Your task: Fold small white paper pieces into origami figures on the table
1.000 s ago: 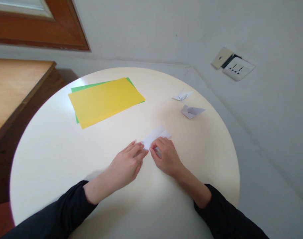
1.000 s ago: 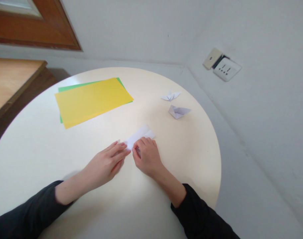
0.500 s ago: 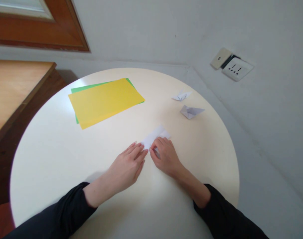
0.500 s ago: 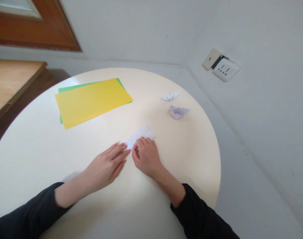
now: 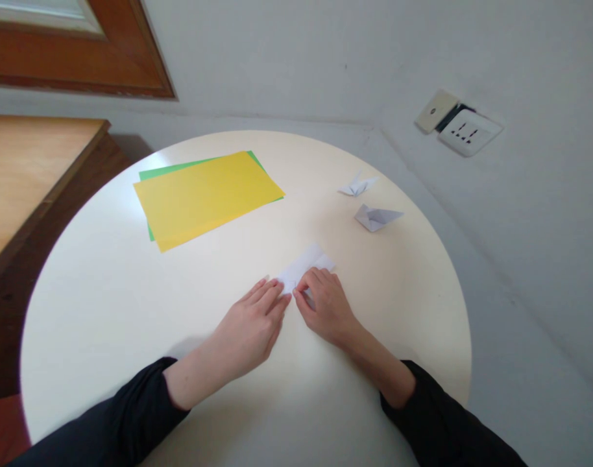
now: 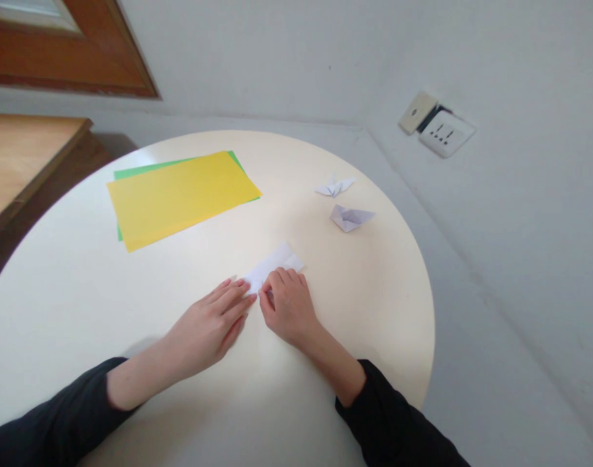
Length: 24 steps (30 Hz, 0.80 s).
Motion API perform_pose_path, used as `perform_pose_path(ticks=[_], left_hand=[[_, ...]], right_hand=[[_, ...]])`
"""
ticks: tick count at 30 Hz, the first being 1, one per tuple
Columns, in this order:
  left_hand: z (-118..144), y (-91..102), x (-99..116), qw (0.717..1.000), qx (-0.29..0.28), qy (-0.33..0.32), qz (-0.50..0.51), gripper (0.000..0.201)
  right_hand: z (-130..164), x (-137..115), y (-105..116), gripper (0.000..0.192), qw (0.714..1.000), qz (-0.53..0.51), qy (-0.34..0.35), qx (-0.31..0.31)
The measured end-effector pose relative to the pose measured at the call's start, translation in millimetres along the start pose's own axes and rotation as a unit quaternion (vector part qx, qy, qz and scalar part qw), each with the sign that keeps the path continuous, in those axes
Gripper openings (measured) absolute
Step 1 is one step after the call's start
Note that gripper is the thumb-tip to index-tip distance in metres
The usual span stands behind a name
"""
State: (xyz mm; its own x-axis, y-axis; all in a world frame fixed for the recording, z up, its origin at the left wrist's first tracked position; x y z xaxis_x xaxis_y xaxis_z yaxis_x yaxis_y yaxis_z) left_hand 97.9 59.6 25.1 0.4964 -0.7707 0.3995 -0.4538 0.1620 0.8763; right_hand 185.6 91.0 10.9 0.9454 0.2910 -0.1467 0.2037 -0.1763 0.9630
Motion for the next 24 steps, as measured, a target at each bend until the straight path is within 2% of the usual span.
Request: perform_pose_path(ticks=[7,12,14,18,24], left_hand=[[-0.4,-0.2,1.1,1.000,0.004,0.000,-0.019,0.032],[0.1,-1.3,-2.7,1.000,0.005,0.011,-0.017,0.033],[0.5,-1.0,-3.0,1.000,0.010,0.007,-0.015,0.033],[1.4,0.7,-5.4,1.000,0.023,0.004,0.004,0.032],[1.1,6.5,-7.4,0.998,0.061,0.016,0.011,0.029]], right_hand=[[1.3,7.4,0.3,0.005,0.999,-0.045,-0.004,0.008],[3.1,10.5,1.7,0.010,0.998,-0.070,0.000,0.000],[5.7,14.7,5.0,0.014,0.997,-0.067,-0.015,0.018],[15.3,23.3,15.0,0.025,0.996,-0.012,-0.056,0.071],[35.2,3.3,21.8,0.026,0.991,0.111,-0.038,0.064]])
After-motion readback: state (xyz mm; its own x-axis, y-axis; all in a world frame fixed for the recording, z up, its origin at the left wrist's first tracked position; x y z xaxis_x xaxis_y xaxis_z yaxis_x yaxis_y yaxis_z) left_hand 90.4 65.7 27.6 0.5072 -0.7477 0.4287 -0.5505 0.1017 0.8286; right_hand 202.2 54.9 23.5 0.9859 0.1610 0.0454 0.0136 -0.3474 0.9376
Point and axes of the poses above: each hand's wrist, its own z-axis away from the middle knuckle, its own y-axis out of the back of the hand, x = y × z, the point moved 9 cm from there along -z, towards the middle knuckle, and after that the axes turned 15 degrees about z, right-handed, at the moved point
